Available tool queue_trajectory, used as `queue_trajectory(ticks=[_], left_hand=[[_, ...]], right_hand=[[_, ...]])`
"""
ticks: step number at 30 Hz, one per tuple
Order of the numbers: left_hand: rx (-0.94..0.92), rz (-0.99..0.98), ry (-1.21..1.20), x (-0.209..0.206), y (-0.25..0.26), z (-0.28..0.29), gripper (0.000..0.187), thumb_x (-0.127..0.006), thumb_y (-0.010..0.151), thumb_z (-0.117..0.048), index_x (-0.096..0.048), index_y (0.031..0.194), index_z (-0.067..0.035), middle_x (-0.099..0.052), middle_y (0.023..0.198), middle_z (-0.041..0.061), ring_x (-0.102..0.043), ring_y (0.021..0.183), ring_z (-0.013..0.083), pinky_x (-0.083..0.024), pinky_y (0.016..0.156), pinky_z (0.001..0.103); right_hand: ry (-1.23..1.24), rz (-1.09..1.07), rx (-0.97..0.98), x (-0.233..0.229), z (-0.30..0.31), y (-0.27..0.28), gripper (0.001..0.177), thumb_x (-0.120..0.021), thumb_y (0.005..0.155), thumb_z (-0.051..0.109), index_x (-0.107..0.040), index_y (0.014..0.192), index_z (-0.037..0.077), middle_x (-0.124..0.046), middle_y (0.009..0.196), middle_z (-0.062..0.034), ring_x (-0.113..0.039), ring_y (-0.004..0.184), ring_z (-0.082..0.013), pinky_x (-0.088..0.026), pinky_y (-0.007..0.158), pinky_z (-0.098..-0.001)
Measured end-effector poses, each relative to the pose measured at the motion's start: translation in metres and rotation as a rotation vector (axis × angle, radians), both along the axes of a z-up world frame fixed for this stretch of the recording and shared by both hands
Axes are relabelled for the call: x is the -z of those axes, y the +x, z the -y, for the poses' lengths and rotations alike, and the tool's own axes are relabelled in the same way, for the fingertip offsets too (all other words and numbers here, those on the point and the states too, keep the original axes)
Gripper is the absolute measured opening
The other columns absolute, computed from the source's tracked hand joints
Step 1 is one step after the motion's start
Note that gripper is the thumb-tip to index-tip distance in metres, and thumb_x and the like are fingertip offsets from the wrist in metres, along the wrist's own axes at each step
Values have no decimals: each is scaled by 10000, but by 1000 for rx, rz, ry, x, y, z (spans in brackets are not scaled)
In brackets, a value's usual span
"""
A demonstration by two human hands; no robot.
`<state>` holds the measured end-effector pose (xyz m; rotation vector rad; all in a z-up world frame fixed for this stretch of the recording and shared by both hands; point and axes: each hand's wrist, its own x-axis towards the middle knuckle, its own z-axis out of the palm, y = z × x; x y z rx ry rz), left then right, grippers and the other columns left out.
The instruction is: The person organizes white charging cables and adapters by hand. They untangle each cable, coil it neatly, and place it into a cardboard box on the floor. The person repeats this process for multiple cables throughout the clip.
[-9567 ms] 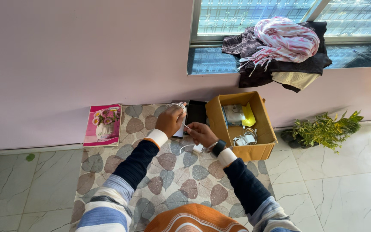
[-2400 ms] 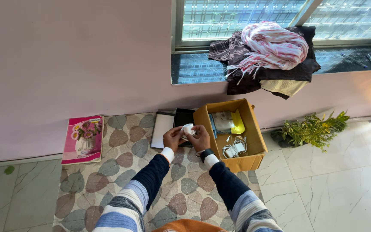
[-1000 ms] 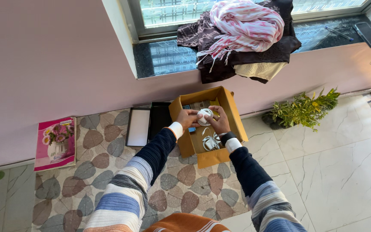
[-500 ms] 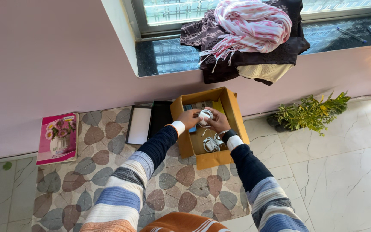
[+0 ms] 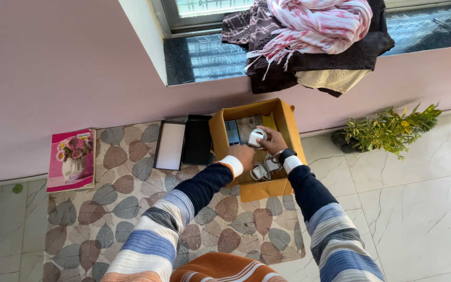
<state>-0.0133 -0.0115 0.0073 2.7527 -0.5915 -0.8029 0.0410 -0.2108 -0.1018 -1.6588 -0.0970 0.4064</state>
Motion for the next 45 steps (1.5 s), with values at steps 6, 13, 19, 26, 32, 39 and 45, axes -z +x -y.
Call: queue_trajectory(ticks=[6,13,19,26,32,39,45], left_hand=[[-66,-19,-120,24,-25,23,330,-656,930,-331,-749,1080,-52,-752,1051,162,-737,972,364,-589,840,488],[-31,60,-177,58,-62,64,253,-620,888,-206,-781,1041,-83,-749,1061,178,-722,989,366,-582,839,501],[-132,-107,-156,35,-64,61,260,-596,909,-203,-769,1082,-113,-766,1066,165,-739,985,357,-576,865,500],[-64,-113,-112,-5,-50,28,270,-673,875,-284,-786,1046,-107,-763,1047,148,-729,990,335,-544,913,499],[-71,58,-154,-7,-6,-23,220,-656,952,-261,-767,1063,-107,-751,995,130,-752,983,345,-579,923,461],[415,56,394,20,40,-13,322,-659,952,-291,-741,1248,-192,-724,1271,82,-640,1238,303,-357,1116,513],[556,-83,665,57,41,13,428,-602,996,-390,-649,1378,-200,-649,1392,78,-592,1257,332,-335,1060,600]], right_hand=[[-12,-10,-215,14,-14,8,536,-709,904,31,-565,1419,58,-710,1235,-122,-698,1099,-187,-600,938,-342],[-514,136,-715,33,-40,11,574,-783,833,99,-625,1385,106,-700,1330,-125,-680,1176,-277,-531,1047,-397],[-630,54,-1075,48,-60,8,622,-798,816,109,-608,1407,153,-608,1450,-110,-571,1312,-286,-464,1092,-423],[-617,-328,-983,58,-86,13,515,-526,977,234,-513,1489,172,-594,1467,-42,-583,1308,-257,-488,1042,-413],[-596,-106,-959,68,-76,10,593,-708,845,304,-586,1407,159,-637,1395,-78,-598,1264,-275,-488,1031,-397],[-614,180,-948,82,-66,-5,711,-921,691,386,-671,1311,143,-687,1311,-120,-616,1213,-296,-488,1018,-379],[-774,135,-766,83,-55,-10,479,-855,760,336,-713,1142,83,-742,1114,-195,-702,1012,-374,-555,887,-433]])
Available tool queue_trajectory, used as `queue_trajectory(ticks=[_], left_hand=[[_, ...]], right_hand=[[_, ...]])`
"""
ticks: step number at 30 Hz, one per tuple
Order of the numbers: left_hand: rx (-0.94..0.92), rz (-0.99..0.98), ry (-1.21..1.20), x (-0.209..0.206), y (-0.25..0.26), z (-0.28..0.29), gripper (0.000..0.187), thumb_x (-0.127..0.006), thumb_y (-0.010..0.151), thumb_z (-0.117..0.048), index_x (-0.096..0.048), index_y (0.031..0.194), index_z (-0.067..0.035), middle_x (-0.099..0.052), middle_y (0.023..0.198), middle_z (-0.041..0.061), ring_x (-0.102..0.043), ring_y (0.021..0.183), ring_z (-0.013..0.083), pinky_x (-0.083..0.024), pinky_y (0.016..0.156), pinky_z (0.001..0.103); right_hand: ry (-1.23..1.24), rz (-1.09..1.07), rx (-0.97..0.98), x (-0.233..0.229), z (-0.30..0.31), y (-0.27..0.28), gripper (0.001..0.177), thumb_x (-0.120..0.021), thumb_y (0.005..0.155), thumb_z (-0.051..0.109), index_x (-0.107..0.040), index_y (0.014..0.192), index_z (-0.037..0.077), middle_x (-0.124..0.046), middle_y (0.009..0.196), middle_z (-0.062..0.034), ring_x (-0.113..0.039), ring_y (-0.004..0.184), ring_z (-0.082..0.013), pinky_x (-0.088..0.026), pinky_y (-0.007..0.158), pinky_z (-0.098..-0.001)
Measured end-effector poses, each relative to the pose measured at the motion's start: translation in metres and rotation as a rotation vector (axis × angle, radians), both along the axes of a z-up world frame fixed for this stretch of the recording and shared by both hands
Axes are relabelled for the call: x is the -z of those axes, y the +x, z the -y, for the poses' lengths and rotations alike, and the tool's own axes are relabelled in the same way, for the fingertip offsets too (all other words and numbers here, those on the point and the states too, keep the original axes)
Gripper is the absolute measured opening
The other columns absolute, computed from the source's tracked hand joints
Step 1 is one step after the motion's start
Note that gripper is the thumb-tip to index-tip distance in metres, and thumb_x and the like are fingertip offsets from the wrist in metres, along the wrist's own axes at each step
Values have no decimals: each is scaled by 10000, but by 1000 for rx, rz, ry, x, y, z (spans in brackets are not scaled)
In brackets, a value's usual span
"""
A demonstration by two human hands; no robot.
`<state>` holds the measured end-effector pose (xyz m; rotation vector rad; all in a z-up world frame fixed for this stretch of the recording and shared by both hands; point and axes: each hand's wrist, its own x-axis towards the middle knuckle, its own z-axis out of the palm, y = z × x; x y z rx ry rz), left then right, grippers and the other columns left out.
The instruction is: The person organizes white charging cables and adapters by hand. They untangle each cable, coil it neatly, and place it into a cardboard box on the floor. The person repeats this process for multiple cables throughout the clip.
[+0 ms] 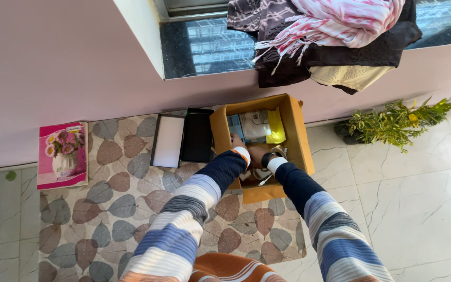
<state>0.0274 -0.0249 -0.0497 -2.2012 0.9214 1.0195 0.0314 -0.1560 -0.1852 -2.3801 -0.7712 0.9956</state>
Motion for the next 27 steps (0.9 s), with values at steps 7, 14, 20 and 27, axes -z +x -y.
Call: queue_trajectory(ticks=[7,14,20,27], left_hand=[[-3,-13,16,20,-8,18,421,-582,1009,-379,-646,1380,-192,-648,1390,92,-592,1251,340,-341,1045,602],[-10,-24,31,22,-13,13,414,-562,1022,-369,-643,1383,-183,-648,1389,105,-592,1245,349,-346,1031,604],[-16,-21,34,22,-12,13,409,-544,1033,-360,-641,1385,-176,-647,1387,116,-593,1239,356,-351,1019,606],[-17,-19,36,21,-12,13,404,-524,1045,-350,-638,1387,-168,-647,1386,129,-593,1233,365,-357,1004,608]], right_hand=[[-144,75,64,-30,8,-6,324,-729,891,310,-698,1121,86,-739,1051,-226,-697,964,-419,-546,858,-500],[-312,-34,-157,-99,14,-10,666,-907,693,270,-626,1282,138,-687,1234,-108,-671,1108,-316,-541,967,-421],[-480,57,-272,-124,3,-22,819,-925,719,300,-527,1414,129,-568,1369,-145,-605,1224,-356,-529,1018,-434],[-473,11,-217,-108,1,-19,839,-955,690,270,-558,1418,143,-515,1409,-180,-564,1272,-365,-498,1067,-415]])
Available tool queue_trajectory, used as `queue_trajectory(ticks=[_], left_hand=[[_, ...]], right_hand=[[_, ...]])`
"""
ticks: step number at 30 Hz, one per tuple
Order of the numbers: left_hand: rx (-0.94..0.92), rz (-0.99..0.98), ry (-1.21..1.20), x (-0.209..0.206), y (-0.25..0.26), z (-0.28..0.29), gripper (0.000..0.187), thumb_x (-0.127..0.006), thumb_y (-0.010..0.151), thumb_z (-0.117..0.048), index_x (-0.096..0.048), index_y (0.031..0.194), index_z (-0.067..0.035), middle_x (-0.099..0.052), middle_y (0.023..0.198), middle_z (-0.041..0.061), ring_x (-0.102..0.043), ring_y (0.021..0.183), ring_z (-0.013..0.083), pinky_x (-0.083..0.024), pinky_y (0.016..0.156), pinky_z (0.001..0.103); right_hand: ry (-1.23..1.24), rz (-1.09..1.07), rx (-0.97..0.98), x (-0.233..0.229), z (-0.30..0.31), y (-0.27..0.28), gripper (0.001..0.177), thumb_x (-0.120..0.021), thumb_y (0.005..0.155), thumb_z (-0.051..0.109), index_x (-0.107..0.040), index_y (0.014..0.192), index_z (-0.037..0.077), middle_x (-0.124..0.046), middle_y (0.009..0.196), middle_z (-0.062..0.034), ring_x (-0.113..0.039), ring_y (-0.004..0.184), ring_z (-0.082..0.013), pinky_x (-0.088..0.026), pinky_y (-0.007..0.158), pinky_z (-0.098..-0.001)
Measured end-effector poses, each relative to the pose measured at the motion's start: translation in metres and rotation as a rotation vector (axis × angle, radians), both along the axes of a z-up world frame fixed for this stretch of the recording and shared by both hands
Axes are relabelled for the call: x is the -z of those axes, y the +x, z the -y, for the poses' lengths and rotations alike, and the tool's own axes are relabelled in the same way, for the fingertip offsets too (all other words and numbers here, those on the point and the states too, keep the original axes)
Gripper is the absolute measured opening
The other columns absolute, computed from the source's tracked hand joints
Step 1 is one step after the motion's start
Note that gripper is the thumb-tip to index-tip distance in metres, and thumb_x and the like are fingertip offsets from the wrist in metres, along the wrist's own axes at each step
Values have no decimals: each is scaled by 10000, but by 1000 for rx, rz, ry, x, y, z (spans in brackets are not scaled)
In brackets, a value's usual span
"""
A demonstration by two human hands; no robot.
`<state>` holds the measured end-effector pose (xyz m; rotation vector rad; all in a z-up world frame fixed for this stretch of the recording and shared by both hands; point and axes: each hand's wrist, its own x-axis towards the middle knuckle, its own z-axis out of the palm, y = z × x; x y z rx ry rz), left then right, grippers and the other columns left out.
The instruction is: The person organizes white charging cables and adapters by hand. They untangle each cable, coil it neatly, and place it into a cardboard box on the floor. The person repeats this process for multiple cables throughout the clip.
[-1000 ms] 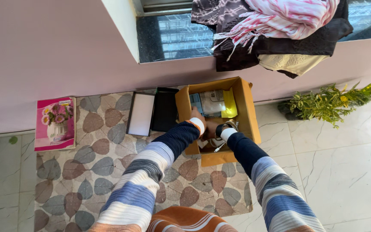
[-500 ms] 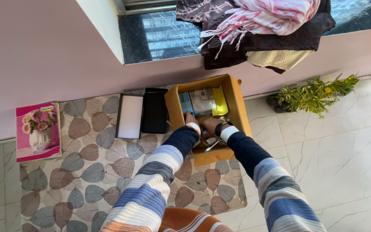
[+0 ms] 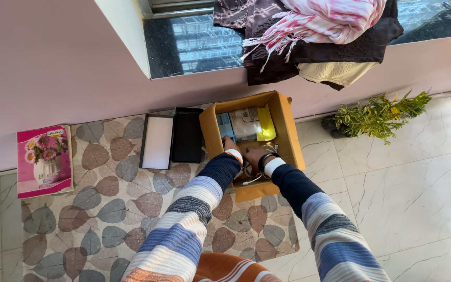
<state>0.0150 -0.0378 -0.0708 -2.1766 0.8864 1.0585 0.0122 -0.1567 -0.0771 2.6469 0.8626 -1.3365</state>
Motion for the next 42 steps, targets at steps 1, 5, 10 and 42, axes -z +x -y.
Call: queue_trajectory(ticks=[1,5,10,42], left_hand=[[-1,1,1,0,1,-1,403,-521,1047,-349,-638,1388,-167,-647,1386,131,-593,1232,366,-357,1002,608],[-4,6,1,0,2,-2,401,-510,1054,-343,-636,1389,-162,-647,1385,139,-593,1229,371,-361,994,609],[-7,6,6,2,1,-2,398,-495,1064,-335,-634,1391,-156,-647,1384,148,-594,1224,377,-365,984,611],[-275,155,-1024,-99,-63,-90,402,-688,937,-431,-736,1112,-72,-696,1201,122,-638,1167,311,-519,987,435]], right_hand=[[-2,-12,9,3,0,1,833,-959,690,273,-567,1412,136,-507,1419,-182,-564,1274,-367,-495,1073,-412],[3,-11,0,16,1,4,695,-932,724,253,-627,1335,123,-601,1353,-163,-614,1220,-358,-522,1031,-422],[43,-36,62,23,12,10,618,-920,716,202,-653,1272,167,-723,1191,-112,-676,1131,-324,-551,953,-444],[869,-56,634,-139,34,67,351,-889,781,209,-767,1052,21,-790,880,-65,-734,750,-116,-594,661,-270]])
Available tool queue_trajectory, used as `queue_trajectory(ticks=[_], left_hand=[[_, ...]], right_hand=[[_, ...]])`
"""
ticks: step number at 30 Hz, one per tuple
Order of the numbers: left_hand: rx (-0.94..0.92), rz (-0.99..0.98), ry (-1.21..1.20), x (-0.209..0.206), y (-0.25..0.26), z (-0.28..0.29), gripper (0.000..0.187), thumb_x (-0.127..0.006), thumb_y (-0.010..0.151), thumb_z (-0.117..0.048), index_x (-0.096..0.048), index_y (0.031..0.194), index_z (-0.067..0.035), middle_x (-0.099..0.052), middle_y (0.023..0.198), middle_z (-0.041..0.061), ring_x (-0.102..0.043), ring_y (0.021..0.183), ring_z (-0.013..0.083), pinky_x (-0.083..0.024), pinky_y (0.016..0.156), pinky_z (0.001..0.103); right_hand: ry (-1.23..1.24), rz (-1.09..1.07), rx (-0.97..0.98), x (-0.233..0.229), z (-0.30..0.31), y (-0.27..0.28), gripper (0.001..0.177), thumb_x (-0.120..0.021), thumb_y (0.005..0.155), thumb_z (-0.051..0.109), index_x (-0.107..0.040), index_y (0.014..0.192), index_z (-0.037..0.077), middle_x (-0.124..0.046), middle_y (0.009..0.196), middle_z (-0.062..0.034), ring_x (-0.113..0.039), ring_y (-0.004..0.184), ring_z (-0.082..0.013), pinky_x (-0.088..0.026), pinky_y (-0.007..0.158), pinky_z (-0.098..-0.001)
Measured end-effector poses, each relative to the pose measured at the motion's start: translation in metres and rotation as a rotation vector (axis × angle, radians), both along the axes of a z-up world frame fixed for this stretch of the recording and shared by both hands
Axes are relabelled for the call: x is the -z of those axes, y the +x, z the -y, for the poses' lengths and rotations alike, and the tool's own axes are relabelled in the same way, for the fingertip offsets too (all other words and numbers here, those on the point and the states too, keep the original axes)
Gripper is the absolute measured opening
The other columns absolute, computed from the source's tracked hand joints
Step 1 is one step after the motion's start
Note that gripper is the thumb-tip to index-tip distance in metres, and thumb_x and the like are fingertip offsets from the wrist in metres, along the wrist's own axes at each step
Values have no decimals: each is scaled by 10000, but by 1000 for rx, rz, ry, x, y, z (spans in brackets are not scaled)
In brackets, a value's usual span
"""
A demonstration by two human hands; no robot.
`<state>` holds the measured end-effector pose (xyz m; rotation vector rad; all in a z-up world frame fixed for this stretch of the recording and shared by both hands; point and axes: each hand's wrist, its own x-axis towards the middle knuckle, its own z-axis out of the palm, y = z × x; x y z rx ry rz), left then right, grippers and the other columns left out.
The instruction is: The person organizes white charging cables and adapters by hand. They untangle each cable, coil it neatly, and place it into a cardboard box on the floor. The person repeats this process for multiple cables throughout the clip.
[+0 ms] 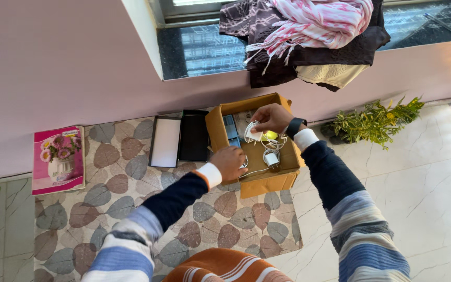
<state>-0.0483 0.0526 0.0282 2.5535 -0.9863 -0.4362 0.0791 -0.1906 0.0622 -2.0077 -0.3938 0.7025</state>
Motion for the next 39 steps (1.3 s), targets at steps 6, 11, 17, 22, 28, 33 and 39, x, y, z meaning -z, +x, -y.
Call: queue_trajectory(ticks=[6,11,17,22,28,33,39], left_hand=[[-496,-203,-729,6,-51,-51,395,-685,972,-404,-697,1172,-64,-716,1214,109,-700,1141,264,-557,998,396],[-811,-649,-1392,3,-55,-87,602,-750,911,-371,-579,1385,-40,-627,1352,113,-642,1209,255,-548,964,411],[-764,-802,-1707,-4,-77,-131,678,-686,924,-443,-438,1503,-193,-536,1449,52,-574,1264,260,-523,974,460],[-1100,-857,-1334,48,-100,-164,601,-566,956,-543,-527,1446,-197,-583,1380,25,-559,1254,200,-497,957,468],[-1160,-737,-1316,116,-124,-187,526,-704,935,-422,-624,1353,-114,-671,1265,48,-639,1135,203,-558,818,362],[-1177,-806,-1192,136,-124,-198,454,-776,867,-240,-600,1261,-101,-686,1193,76,-695,1044,220,-624,769,351],[-1379,-1180,-1552,162,-112,-206,339,-655,818,-200,-555,1131,-117,-622,1066,91,-673,892,265,-634,738,451]], right_hand=[[164,123,21,-68,-31,-17,320,-877,831,112,-754,1091,-28,-773,917,-80,-708,779,-101,-584,692,-258],[550,93,57,-90,-89,-41,318,-836,866,63,-709,1140,-36,-773,1008,-90,-744,887,-127,-626,792,-275],[824,-156,399,-24,-189,-102,307,-790,899,62,-676,1164,-43,-764,1026,-125,-737,860,-174,-623,712,-287],[754,-266,604,60,-242,-157,330,-795,883,117,-675,1154,-30,-767,1041,-128,-745,856,-194,-632,701,-305],[495,-287,707,132,-259,-201,316,-804,892,128,-698,1139,-39,-765,1068,-159,-753,887,-221,-648,735,-328],[567,-413,675,146,-260,-212,323,-743,902,140,-695,1181,-15,-760,1120,-146,-771,938,-216,-674,776,-321],[535,-331,584,164,-250,-211,316,-739,874,-24,-693,1186,-43,-753,1113,-154,-746,943,-231,-644,806,-336]])
